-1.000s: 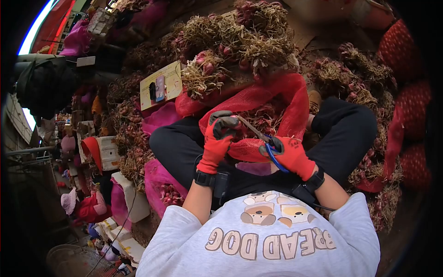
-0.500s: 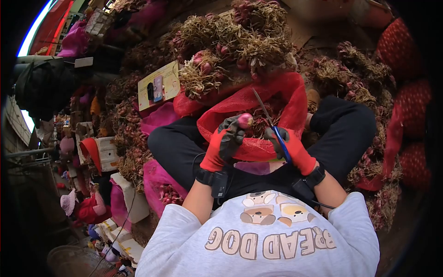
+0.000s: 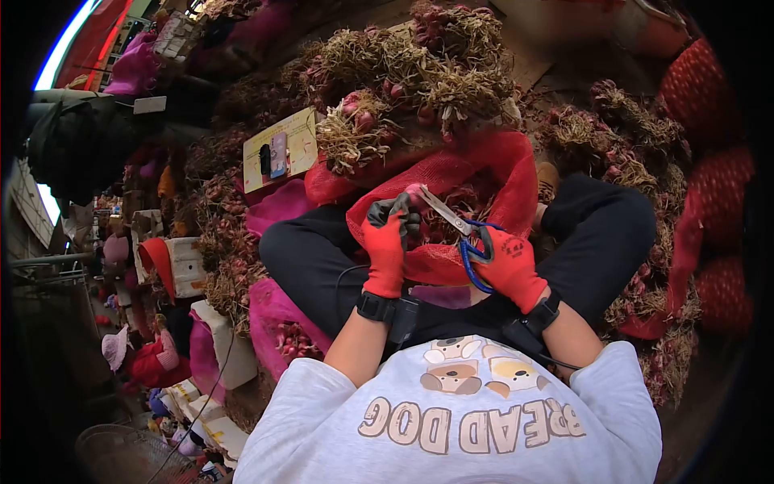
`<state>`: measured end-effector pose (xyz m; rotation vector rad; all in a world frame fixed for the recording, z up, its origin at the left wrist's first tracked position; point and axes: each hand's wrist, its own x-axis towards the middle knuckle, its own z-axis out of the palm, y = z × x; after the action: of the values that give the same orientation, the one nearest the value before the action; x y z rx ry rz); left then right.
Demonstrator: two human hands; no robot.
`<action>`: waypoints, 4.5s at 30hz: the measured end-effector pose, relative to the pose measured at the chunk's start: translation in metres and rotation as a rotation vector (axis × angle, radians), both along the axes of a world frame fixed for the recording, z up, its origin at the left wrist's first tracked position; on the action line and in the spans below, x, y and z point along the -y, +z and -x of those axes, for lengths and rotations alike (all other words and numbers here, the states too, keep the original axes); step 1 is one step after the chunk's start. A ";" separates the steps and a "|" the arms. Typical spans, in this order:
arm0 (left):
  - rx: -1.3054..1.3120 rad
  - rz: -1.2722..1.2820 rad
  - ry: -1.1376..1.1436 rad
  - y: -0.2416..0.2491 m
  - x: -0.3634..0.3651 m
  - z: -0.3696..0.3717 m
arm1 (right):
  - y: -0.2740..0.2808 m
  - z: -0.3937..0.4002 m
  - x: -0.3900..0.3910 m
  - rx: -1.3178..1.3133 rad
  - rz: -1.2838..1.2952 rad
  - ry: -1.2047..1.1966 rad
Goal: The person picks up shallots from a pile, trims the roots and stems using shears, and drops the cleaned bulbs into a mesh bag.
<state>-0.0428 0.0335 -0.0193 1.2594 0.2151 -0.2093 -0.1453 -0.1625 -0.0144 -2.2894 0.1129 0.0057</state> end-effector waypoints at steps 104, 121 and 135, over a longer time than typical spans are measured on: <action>0.106 -0.041 -0.544 0.025 0.022 0.017 | -0.003 -0.052 0.005 -0.125 -1.231 -0.043; -0.001 0.146 -0.208 0.020 -0.010 -0.008 | 0.029 -0.043 0.002 0.058 -0.260 0.075; 0.037 0.132 -0.239 0.030 -0.020 -0.009 | 0.012 -0.042 0.000 -0.045 -0.245 0.080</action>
<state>-0.0342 0.0536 0.0104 1.1552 0.0174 -0.3996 -0.1030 -0.1629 -0.0028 -2.0482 0.0409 0.1071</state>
